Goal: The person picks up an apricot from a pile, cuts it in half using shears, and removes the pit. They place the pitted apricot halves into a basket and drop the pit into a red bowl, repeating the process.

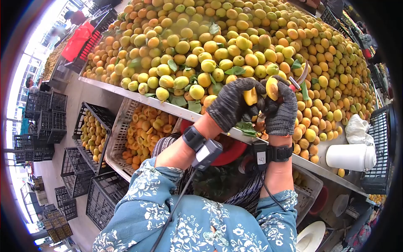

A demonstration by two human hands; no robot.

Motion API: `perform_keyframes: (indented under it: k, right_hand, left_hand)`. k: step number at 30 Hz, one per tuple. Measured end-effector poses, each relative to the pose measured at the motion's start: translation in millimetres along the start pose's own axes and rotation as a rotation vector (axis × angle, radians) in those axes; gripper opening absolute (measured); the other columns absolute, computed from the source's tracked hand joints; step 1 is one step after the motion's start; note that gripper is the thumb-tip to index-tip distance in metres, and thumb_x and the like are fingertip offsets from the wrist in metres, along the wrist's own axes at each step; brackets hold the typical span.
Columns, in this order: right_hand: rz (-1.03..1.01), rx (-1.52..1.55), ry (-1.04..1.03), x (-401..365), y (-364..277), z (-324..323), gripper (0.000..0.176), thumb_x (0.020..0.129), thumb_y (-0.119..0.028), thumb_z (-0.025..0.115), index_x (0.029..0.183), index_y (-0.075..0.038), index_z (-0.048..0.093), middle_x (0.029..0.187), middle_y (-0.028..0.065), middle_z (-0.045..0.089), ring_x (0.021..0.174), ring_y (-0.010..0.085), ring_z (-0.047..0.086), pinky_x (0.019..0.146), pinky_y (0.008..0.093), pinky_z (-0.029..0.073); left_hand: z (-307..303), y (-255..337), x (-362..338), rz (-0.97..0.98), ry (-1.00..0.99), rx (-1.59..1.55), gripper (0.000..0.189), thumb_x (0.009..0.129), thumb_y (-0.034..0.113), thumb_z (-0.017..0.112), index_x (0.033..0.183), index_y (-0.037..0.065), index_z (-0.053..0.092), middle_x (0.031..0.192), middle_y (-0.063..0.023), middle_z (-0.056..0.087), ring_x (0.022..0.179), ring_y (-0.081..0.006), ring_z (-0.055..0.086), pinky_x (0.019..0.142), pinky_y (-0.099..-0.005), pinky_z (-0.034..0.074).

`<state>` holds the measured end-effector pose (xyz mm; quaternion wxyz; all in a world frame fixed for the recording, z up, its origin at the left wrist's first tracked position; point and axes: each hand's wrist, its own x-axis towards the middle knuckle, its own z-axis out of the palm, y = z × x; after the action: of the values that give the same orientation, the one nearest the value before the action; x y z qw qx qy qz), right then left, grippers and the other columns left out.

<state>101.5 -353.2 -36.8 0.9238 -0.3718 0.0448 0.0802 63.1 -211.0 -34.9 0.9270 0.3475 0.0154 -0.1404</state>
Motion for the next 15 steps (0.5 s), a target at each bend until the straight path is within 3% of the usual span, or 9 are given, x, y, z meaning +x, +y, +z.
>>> perform_keyframes:
  k: [1, 3, 5, 7, 8, 9, 11, 13, 15]
  right_hand:
    - [-0.004, -0.002, -0.001, 1, -4, -4, 0.028, 0.085, -0.015, 0.058, 0.108, -0.001, 0.059, 0.092, 0.0095, 0.064, 0.076, 0.0189, 0.064, 0.072, 0.0269, 0.054]
    - [0.079, -0.062, -0.074, 1, -8, -10, 0.032, 0.086, -0.020, 0.060, 0.113, -0.003, 0.059, 0.093, 0.0073, 0.066, 0.077, 0.0169, 0.064, 0.055, 0.0250, 0.053]
    - [0.122, -0.041, -0.091, -6, -8, 4, 0.031, 0.085, -0.019, 0.060, 0.111, -0.003, 0.060, 0.093, 0.0078, 0.065, 0.077, 0.0169, 0.064, 0.052, 0.0248, 0.053]
    - [-0.007, -0.282, -0.116, -4, 1, 4, 0.031, 0.084, -0.017, 0.061, 0.111, -0.003, 0.060, 0.091, 0.0081, 0.065, 0.077, 0.0159, 0.064, 0.053, 0.0240, 0.052]
    - [0.056, -0.187, -0.111, -9, -4, 9, 0.021, 0.078, -0.010, 0.065, 0.096, 0.000, 0.067, 0.090, 0.0060, 0.065, 0.079, 0.0134, 0.061, 0.072, 0.0241, 0.050]
    - [0.057, -0.186, -0.110, -8, -3, 9, 0.021, 0.078, -0.010, 0.065, 0.096, 0.000, 0.067, 0.090, 0.0060, 0.065, 0.079, 0.0134, 0.061, 0.072, 0.0241, 0.050]
    - [-0.107, -0.427, -0.175, -6, -2, 9, 0.020, 0.078, -0.008, 0.065, 0.095, 0.001, 0.067, 0.089, 0.0042, 0.066, 0.080, 0.0122, 0.061, 0.073, 0.0233, 0.050]
    - [-0.053, -0.420, -0.163, -8, -6, 11, 0.018, 0.079, -0.007, 0.065, 0.095, 0.001, 0.068, 0.086, 0.0034, 0.067, 0.081, 0.0116, 0.061, 0.072, 0.0226, 0.049]
    - [-0.061, -0.318, -0.141, -6, -7, 13, 0.017, 0.080, -0.007, 0.064, 0.095, 0.001, 0.068, 0.084, 0.0042, 0.068, 0.068, 0.0096, 0.060, 0.061, 0.0204, 0.048]
  left_hand:
    - [5, 6, -3, 0.017, -0.015, 0.008, 0.036, 0.091, 0.030, 0.051, 0.109, 0.000, 0.061, 0.086, -0.0122, 0.065, 0.065, -0.0171, 0.063, 0.049, -0.0224, 0.051]
    - [1, -1, -4, 0.103, 0.077, 0.012, 0.039, 0.092, 0.032, 0.053, 0.112, -0.001, 0.060, 0.090, -0.0125, 0.066, 0.067, -0.0173, 0.064, 0.055, -0.0229, 0.053]
    - [-5, -9, -4, 0.242, 0.111, 0.206, 0.039, 0.093, 0.035, 0.054, 0.109, -0.001, 0.061, 0.088, -0.0122, 0.066, 0.066, -0.0171, 0.064, 0.055, -0.0232, 0.053]
    - [-7, -6, -7, 0.382, 0.143, 0.403, 0.040, 0.094, 0.037, 0.055, 0.107, 0.000, 0.061, 0.087, -0.0118, 0.067, 0.064, -0.0169, 0.064, 0.056, -0.0236, 0.052]
    - [-5, 3, -10, 0.141, 0.118, 0.300, 0.042, 0.093, 0.040, 0.055, 0.104, 0.000, 0.062, 0.083, -0.0104, 0.067, 0.062, -0.0165, 0.063, 0.054, -0.0235, 0.051]
    - [-4, 8, -12, -0.098, 0.094, 0.194, 0.043, 0.093, 0.043, 0.055, 0.101, 0.001, 0.063, 0.079, -0.0090, 0.066, 0.059, -0.0161, 0.063, 0.052, -0.0235, 0.050]
    - [-2, 4, -10, -0.029, 0.106, 0.297, 0.041, 0.094, 0.044, 0.055, 0.097, 0.003, 0.063, 0.073, -0.0069, 0.066, 0.055, -0.0153, 0.061, 0.050, -0.0232, 0.047]
    - [-5, 4, -9, -0.076, 0.119, 0.250, 0.039, 0.093, 0.041, 0.055, 0.098, 0.003, 0.063, 0.075, -0.0072, 0.066, 0.057, -0.0155, 0.062, 0.050, -0.0240, 0.048]
    - [-5, 0, -8, -0.080, 0.164, 0.209, 0.038, 0.093, 0.040, 0.055, 0.099, 0.003, 0.064, 0.076, -0.0078, 0.066, 0.059, -0.0154, 0.063, 0.052, -0.0245, 0.049]
